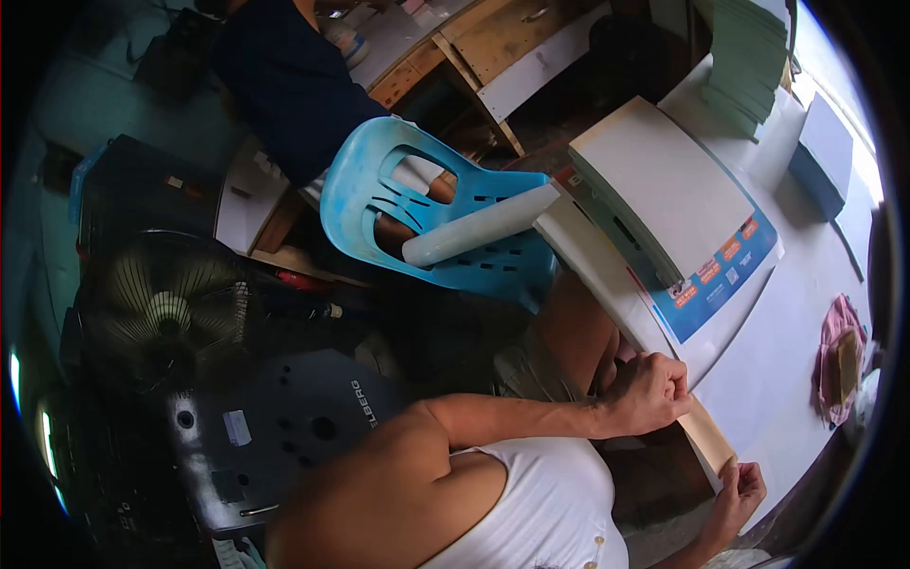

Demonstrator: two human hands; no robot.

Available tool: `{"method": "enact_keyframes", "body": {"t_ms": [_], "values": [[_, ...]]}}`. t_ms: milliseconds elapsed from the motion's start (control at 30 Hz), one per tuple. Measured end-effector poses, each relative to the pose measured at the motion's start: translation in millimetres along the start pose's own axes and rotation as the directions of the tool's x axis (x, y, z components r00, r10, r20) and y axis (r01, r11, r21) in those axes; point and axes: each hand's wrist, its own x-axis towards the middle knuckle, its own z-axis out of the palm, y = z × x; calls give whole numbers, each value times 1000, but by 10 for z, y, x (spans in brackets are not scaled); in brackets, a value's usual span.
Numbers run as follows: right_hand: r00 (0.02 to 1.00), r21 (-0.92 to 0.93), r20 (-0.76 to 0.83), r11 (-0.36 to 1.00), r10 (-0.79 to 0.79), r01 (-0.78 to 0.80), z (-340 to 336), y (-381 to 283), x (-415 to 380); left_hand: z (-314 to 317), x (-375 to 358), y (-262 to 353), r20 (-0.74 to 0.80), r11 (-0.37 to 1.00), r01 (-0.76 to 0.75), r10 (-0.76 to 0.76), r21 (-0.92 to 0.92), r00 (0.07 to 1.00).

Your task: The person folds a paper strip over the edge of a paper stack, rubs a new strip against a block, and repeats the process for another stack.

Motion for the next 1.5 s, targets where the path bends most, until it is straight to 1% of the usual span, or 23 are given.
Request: {"method": "enact_keyframes", "body": {"t_ms": [33, 133, 233, 333, 433, 467, 500, 567, 600, 633, 700, 733, 833, 967, 1233, 1267, 1300, 1333, 1367, 1400, 1433, 1467, 1500], "values": [[1000, 16, -8, 1000, -21, 21, 2, 34, 28, -18, 0, 31, -4, 998, -26, 26, 58, 1000], [998, -136, -55, 991, 1, -9, -41, 12, 45, -29, 28, -17, -16, 964, -152, 159, 219, 987], [997, -250, -72, 968, -19, 0, -90, -75, 50, -111, 50, 33, 88, 980, -88, 74, 177, 993], [966, -245, -135, 952, -221, 184, -131, 321, 229, -147, 27, -53, 50, 955, -211, 205, 211, 977], [966, -307, -110, 932, -234, 191, -322, 433, 353, -285, -7, -56, -56, 895, -359, 386, 267, 921], [954, -325, -91, 914, -284, 241, -346, 406, 330, -357, -43, 5, -11, 909, -310, 326, 280, 945], [957, -417, -103, 885, -271, 205, -339, 298, 300, -393, -48, 62, -20, 850, -442, 467, 287, 884], [971, -530, -231, 845, -61, -73, 75, -729, -214, -400, -3, 121, -24, 675, -672, 711, 305, 703], [958, -508, -187, 856, -216, 94, 40, -541, -104, -360, 65, 131, 29, 625, -711, 744, 321, 667], [960, -390, -112, 900, -258, 196, -93, -180, 117, -302, 150, 139, 84, 576, -748, 772, 330, 631], [816, -430, -25, 744, -577, 512, 81, -219, 241, -181, 360, 119, 199, 525, -796, 782, 300, 591], [859, -437, 44, 764, -509, 475, 111, -324, 228, -73, 506, 47, 235, 525, -814, 782, 249, 577], [849, -495, 143, 706, -508, 506, 185, -446, 293, 120, 774, -29, 380, 544, -810, 717, 220, 584], [839, -482, 150, 702, -523, 524, 206, -453, 341, 178, 864, -62, 511, 600, -765, 593, 234, 622], [804, -482, 214, 656, -555, 581, 118, -377, 434, 163, 945, -194, 489, 555, -788, 627, 267, 607], [786, -323, 211, 717, -581, 617, 130, -330, 409, 241, 973, -245, 495, 550, -804, 645, 229, 582], [793, -201, 168, 767, -586, 609, 162, -318, 346, 476, 1187, -662, 291, 513, -855, 831, -76, 474], [874, -129, 157, 868, -460, 480, 190, -378, 274, 321, 1099, -458, 478, 752, -658, 590, -33, 651], [935, -55, 143, 941, -324, 335, 222, -433, 222, 248, 1026, -445, 431, 712, -701, 643, -34, 633], [899, -268, 83, 859, -429, 435, 230, -459, 226, 117, 954, -418, 329, 590, -807, 769, -34, 548], [886, -289, 143, 838, -440, 463, 214, -616, 238, -30, 873, -41, 525, 607, -780, 619, 154, 585], [880, -411, 155, 781, -450, 471, 173, -685, 231, -54, 846, 71, 532, 515, -824, 642, 235, 553], [881, -415, 140, 781, -452, 466, 195, -688, 221, -97, 800, 119, 530, 464, -836, 649, 293, 546]]}}
